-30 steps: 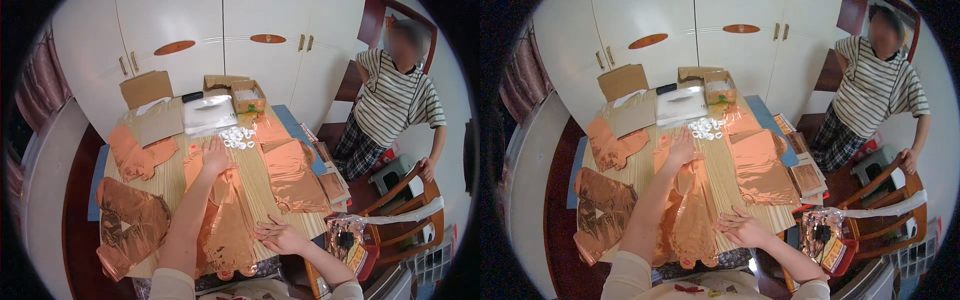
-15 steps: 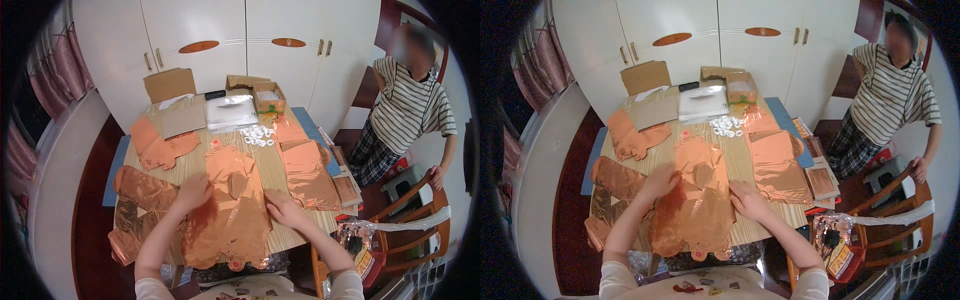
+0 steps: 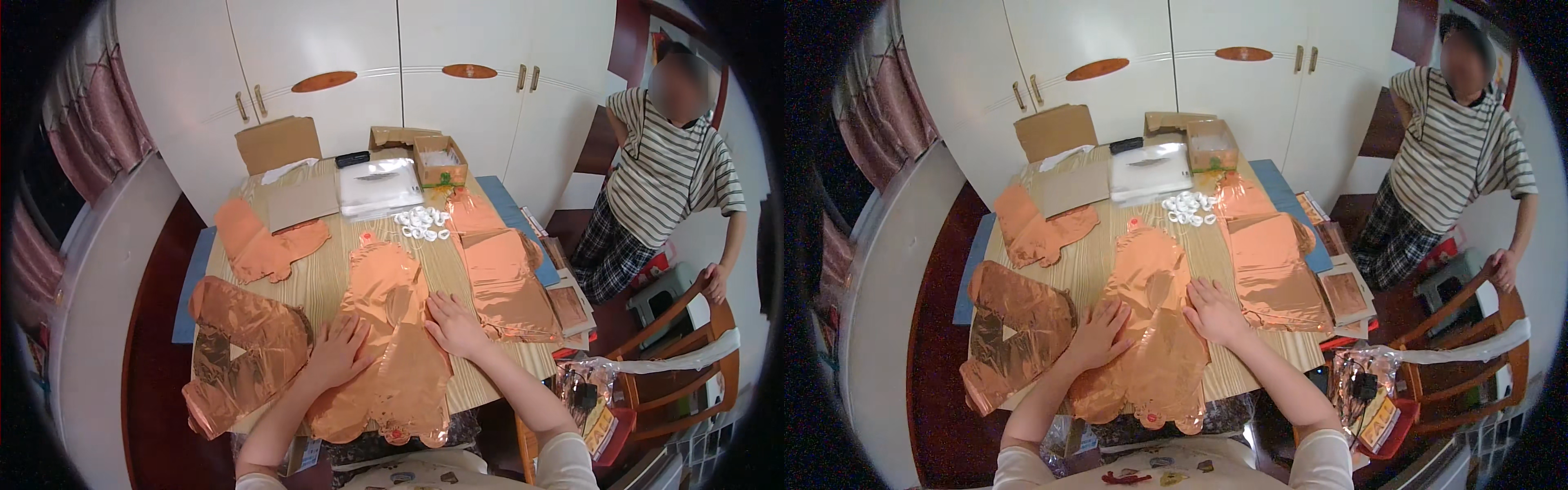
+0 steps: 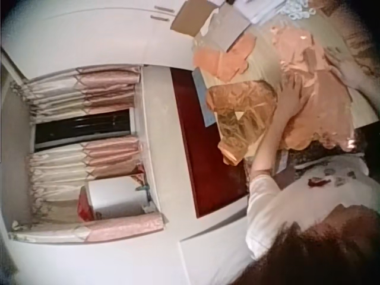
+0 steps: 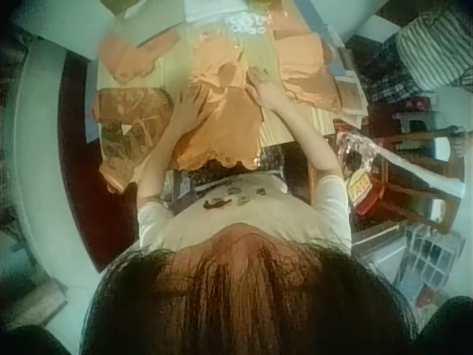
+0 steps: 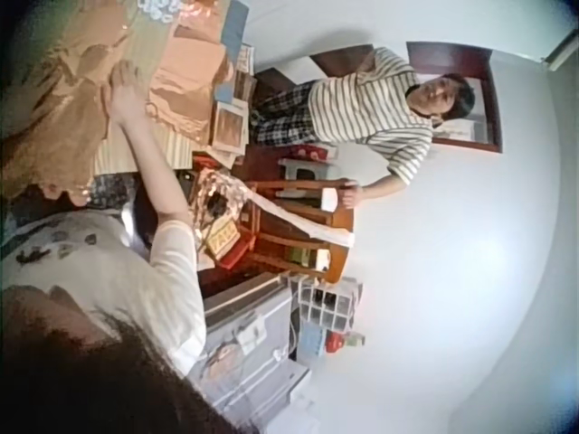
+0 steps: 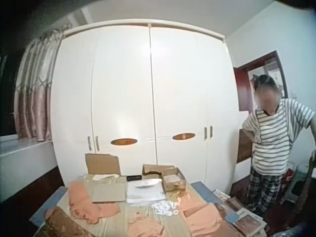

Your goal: Folding deflated foil balloons and placing them into plastic sleeves with cardboard inserts.

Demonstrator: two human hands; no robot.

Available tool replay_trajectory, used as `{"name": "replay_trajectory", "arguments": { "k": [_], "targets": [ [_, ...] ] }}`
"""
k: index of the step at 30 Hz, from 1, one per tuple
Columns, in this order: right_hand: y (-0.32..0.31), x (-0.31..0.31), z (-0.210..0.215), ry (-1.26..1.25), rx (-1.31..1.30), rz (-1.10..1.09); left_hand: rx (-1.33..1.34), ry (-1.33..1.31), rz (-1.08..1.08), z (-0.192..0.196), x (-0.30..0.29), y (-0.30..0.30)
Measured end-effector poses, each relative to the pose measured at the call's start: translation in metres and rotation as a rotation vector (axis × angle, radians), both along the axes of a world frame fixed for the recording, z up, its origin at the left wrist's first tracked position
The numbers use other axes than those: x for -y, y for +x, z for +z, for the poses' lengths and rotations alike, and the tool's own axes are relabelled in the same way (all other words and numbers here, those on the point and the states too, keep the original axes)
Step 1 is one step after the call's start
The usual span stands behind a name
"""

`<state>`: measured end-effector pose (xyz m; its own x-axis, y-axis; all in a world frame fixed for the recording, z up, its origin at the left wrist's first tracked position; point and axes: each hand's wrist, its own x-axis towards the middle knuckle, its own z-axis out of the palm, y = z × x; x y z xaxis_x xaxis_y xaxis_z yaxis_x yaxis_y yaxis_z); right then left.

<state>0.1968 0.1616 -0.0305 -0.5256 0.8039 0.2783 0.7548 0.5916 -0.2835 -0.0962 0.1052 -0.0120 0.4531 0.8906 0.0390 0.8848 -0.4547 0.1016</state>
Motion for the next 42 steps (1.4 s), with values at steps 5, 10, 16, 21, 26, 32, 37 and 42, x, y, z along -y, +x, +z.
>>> {"name": "replay_trajectory", "arguments": {
  "k": [5, 10, 16, 21, 26, 32, 37, 42],
  "targets": [
    [0.0, 0.0, -0.002, 0.02, -0.021, -0.03, 0.092, 0.003, -0.055, -0.004, -0.002, 0.009],
    [-0.001, -0.001, -0.001, 0.009, -0.051, -0.038, 0.071, 0.09, -0.113, -0.007, 0.0, 0.014],
    [-0.001, -0.001, -0.003, 0.035, 0.0, -0.039, 0.051, 0.178, -0.097, -0.008, 0.003, 0.022],
    [-0.003, -0.001, -0.003, 0.029, 0.081, -0.014, 0.089, 0.189, -0.099, -0.001, 0.004, 0.025],
    [-0.003, -0.003, -0.004, 0.056, 0.143, 0.013, 0.215, 0.049, 0.048, 0.022, 0.035, 0.014],
    [-0.004, 0.007, 0.011, 0.053, 0.233, 0.005, 0.346, -0.323, 0.707, 0.068, 0.165, -0.028],
    [-0.012, 0.014, 0.016, 0.046, 0.295, 0.026, 1.052, -0.476, 0.988, 0.004, 0.213, -0.032],
    [-0.012, 0.013, 0.011, 0.062, 0.278, 0.029, 1.722, -0.461, 0.952, 0.006, 0.21, 0.003]
  ]
}}
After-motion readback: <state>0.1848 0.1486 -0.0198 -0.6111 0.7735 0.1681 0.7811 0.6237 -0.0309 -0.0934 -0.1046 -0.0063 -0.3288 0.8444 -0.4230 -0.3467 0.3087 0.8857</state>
